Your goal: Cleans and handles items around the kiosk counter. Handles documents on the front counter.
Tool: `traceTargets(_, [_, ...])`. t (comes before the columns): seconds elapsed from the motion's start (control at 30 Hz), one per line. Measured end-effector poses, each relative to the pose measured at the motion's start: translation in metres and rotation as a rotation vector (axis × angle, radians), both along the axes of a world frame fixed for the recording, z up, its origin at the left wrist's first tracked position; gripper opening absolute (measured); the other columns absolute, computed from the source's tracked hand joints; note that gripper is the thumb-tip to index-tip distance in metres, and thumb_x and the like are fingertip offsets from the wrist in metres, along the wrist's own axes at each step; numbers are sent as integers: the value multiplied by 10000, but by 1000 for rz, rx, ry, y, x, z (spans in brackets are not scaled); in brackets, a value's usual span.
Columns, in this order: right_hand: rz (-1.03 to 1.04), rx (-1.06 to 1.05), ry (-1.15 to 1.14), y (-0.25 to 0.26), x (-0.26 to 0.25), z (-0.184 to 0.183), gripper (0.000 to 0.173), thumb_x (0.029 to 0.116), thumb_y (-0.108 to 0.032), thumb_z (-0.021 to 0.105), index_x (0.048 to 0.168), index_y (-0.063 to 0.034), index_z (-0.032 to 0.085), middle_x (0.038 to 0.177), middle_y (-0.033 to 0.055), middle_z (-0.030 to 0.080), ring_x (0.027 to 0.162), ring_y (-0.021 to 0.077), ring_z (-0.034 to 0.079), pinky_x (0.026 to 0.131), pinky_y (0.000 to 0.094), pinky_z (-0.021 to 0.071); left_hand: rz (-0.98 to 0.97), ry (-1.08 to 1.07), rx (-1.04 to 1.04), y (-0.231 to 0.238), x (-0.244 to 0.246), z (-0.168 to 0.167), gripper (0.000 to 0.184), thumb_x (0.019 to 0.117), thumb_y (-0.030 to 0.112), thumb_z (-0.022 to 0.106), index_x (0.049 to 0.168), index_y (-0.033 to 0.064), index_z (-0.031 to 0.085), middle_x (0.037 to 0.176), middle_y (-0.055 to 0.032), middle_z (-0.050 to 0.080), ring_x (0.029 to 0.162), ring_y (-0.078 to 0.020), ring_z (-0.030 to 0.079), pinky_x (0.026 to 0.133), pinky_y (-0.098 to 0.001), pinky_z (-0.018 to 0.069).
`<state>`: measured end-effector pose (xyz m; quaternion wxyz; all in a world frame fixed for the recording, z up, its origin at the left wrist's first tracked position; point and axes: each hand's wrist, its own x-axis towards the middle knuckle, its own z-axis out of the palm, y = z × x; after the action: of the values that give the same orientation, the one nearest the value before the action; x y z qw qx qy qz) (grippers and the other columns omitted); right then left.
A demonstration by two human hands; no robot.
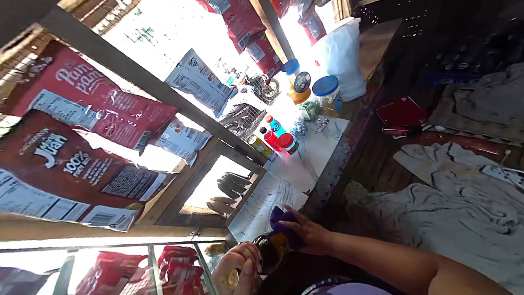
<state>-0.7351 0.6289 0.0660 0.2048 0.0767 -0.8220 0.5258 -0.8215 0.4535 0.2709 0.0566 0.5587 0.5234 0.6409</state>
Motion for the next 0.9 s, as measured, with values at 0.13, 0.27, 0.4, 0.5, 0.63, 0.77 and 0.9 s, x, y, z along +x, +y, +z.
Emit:
traceTargets(0.13, [121,139,-39,20,-26,12,1030,717,-321,928,1584,-196,387,1675,203,234,1514,355,324,1217,505,321,19,-10,-11,12,-7,-6,170,1014,263,635,866,185,605,681,40,608,638,-94,643,679,-256,579])
traceTargets(0.27, [186,127,-35,23,-44,3,1071,696,-386,937,1581,-152,381,1676,207,224,1538,346,273,1252,473,265,-15,11,-31,18,-18,-19,175,1005,250,646,860,166,596,723,25,621,668,-96,648,672,-250,575])
traceTargets(0.4, [224,40,76,20,-58,-22,1135,635,-362,974,1571,-112,382,1633,214,319,1501,315,358,1225,428,347,-35,-26,-34,23,-26,-31,177,996,257,666,871,148,602,734,6,630,659,-105,652,644,-260,578])
traceTargets(0.5, [254,4,42,18,-63,-22,1101,634,-308,979,1552,-91,410,1556,224,424,1421,301,472,1158,415,438,-82,-33,-54,25,-30,-31,181,989,248,670,865,145,586,726,5,621,662,-102,645,647,-260,570])
traceTargets(0.63, [169,-22,84,12,-66,-27,1008,589,-307,988,1465,-109,530,1389,239,570,1255,324,601,1055,437,524,-135,-55,-93,30,-42,-27,156,995,272,670,915,151,614,787,6,646,719,-103,664,681,-260,579])
traceTargets(0.77, [8,-121,129,-2,-59,-27,993,577,-275,980,1444,-69,540,1344,245,596,1235,331,605,1062,437,516,320,-156,-161,35,-30,-20,225,1006,400,635,1122,209,664,982,12,723,896,-124,712,813,-276,607])
traceTargets(0.9, [-86,-139,62,-17,-60,-32,987,600,-323,968,1453,-73,540,1326,260,603,1216,352,611,1049,457,517,611,-430,57,43,-20,-31,179,937,324,730,1024,199,636,797,22,686,724,-80,683,718,-237,594])
